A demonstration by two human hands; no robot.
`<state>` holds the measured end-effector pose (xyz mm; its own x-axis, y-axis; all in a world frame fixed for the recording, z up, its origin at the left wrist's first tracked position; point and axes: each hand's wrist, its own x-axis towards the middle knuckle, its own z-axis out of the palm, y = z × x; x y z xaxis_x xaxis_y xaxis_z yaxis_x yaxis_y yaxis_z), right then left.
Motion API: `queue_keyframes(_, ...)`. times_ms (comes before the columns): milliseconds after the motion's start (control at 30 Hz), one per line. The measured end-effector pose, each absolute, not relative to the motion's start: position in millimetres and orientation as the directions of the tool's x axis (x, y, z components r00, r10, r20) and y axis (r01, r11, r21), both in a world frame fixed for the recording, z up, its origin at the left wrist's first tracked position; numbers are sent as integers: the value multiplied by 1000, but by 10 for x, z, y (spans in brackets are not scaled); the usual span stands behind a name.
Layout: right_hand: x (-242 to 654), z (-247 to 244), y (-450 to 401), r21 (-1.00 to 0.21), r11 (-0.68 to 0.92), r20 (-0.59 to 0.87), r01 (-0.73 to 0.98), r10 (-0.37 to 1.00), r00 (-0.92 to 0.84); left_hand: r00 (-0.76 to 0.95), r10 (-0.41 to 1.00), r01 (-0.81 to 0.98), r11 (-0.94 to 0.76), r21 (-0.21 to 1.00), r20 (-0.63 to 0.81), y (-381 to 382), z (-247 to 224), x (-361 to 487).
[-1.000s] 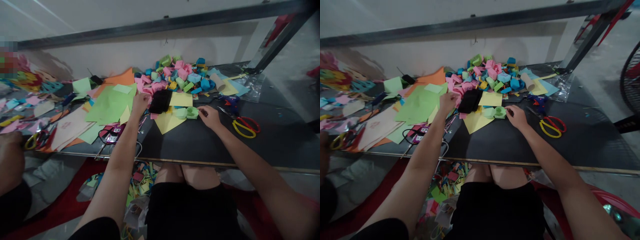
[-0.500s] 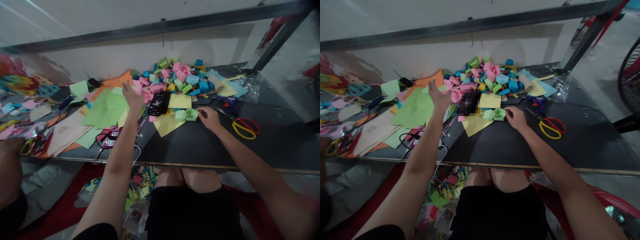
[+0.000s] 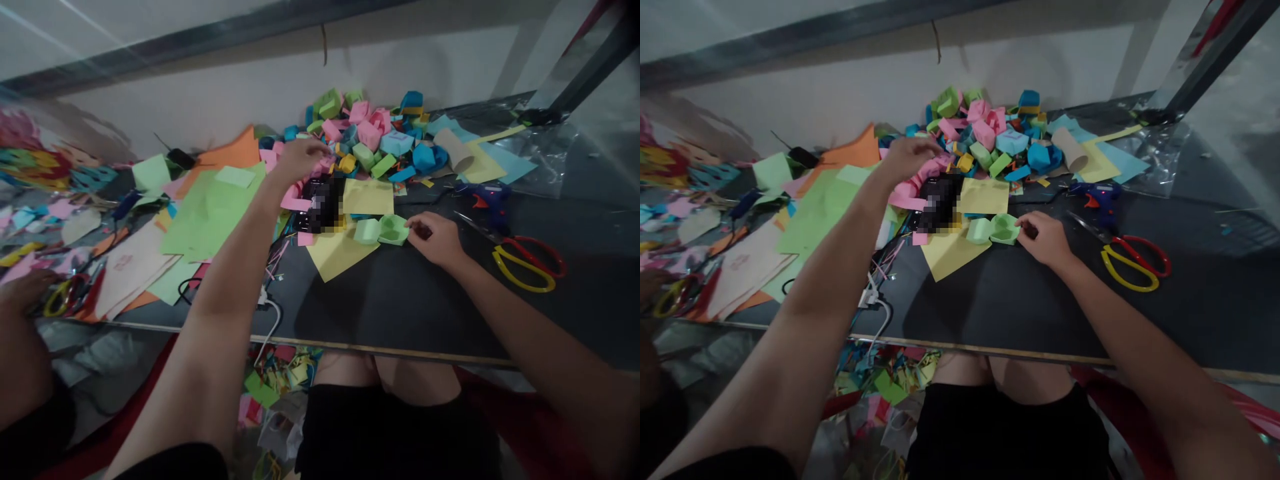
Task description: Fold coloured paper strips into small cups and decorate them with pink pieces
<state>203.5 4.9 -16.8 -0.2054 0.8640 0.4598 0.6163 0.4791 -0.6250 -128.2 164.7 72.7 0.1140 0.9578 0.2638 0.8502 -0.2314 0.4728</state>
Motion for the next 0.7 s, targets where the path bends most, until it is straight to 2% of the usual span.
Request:
queue_keyframes(100,2038,-154,62,-646,478,444,596,870,-217,406,908,870,-418,264,98,1706,512,-1049)
queue_keyframes(233,2026,-162,45,-668,421,401,614,898,-179,490,871,867,-491,87,32,1804,280,-761)
queue_keyframes(433,1995,-177,5,-626,429,341,652,902,-266,431,902,901,-427,-79,41,1775,344,-666)
queue_keyframes(567,1995,-172,5,-634,420,333,650,906,-261,291,954,954,-284,-97,72,1731,410,-659)
queue_keyframes(700,1997,-175,-3,-617,407,296,673,913,-281,123,992,988,-123,-89,-4,1731,383,-598)
